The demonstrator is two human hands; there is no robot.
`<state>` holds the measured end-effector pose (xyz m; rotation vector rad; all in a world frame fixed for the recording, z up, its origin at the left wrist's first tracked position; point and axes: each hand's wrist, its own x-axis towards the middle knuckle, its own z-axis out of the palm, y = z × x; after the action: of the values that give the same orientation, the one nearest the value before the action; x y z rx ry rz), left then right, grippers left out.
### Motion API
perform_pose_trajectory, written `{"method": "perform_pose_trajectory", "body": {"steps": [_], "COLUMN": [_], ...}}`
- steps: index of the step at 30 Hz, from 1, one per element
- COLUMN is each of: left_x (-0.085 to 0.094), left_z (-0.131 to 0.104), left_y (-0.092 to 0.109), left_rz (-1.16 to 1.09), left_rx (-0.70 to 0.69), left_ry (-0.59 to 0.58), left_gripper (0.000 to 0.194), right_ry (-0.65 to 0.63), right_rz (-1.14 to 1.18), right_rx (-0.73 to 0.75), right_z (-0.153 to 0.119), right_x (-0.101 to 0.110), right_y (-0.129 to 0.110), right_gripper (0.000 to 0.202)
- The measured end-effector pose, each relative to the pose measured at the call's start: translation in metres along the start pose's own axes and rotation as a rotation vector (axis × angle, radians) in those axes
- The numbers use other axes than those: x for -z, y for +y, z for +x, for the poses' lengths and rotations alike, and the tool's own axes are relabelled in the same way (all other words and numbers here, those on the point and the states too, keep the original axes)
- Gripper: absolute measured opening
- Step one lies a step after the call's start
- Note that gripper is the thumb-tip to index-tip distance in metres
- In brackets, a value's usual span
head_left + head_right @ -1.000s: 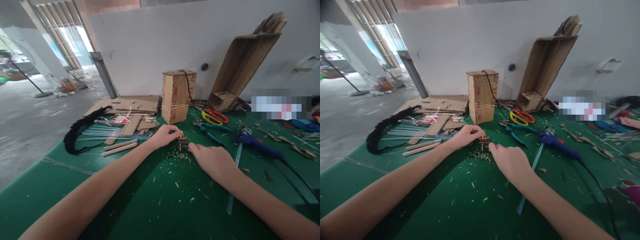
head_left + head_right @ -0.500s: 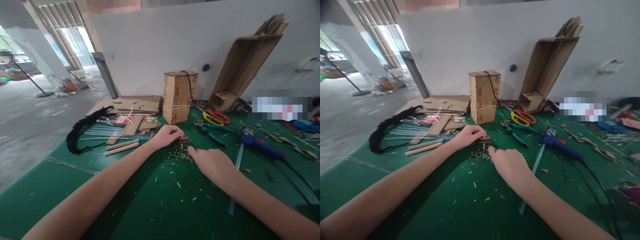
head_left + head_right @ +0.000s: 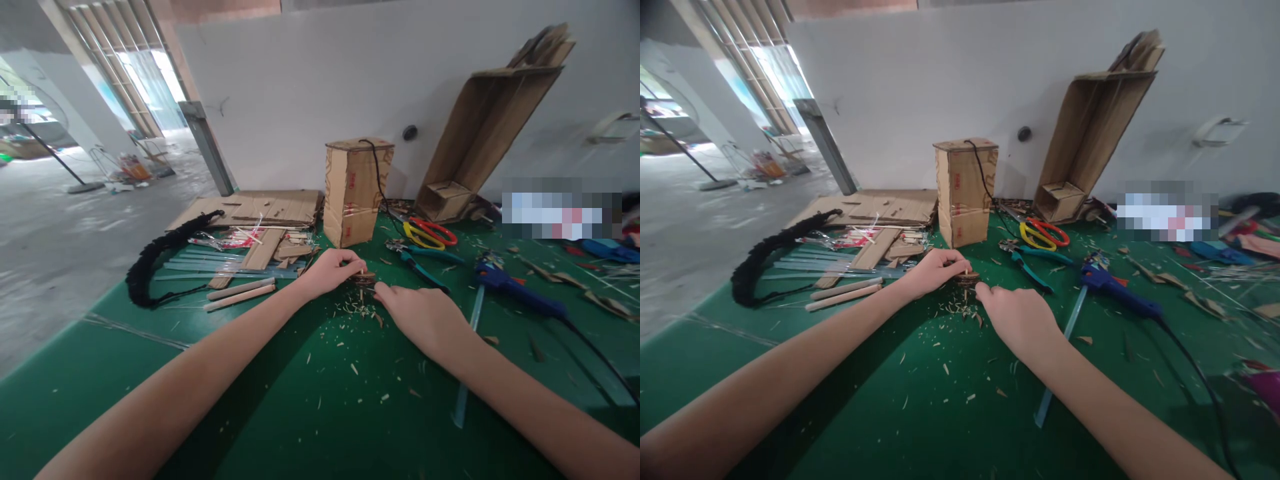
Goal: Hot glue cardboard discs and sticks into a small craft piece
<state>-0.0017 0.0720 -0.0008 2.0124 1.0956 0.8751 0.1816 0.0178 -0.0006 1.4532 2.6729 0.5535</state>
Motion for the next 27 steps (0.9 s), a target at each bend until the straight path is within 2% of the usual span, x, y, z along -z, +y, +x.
{"method": "perform_pose_trajectory", "body": {"steps": [10, 17, 23, 27], "left_x": [-0.001, -0.003, -0.002, -0.001], "left_z": [0.001, 0.0, 0.001, 0.0], "left_y": [-0.002, -0.002, -0.003, -0.002], "left_rz": [0.004, -0.029, -0.043, -0.045], "left_rx": [0.007, 0.023, 0.019, -0.016], "left_ry": [0.007, 0.017, 0.014, -0.001], "left_gripper": [0.033, 0.033, 0.031, 0.03], "right_ry": [-0.123, -0.09, 0.023, -0.027], "right_rz": [0.028, 0.04, -0.018, -0.005], "right_rx": [0.004, 0.016, -0.029, -0.038], "right_z": [0.0, -0.006, -0.005, -0.003], "right_x": [0.01, 0.007, 0.002, 0.004], "right_y": [-0.008, -0.012, -0.006, -0.007], "right_gripper": [0.024, 0.016, 0.017, 0.019]}}
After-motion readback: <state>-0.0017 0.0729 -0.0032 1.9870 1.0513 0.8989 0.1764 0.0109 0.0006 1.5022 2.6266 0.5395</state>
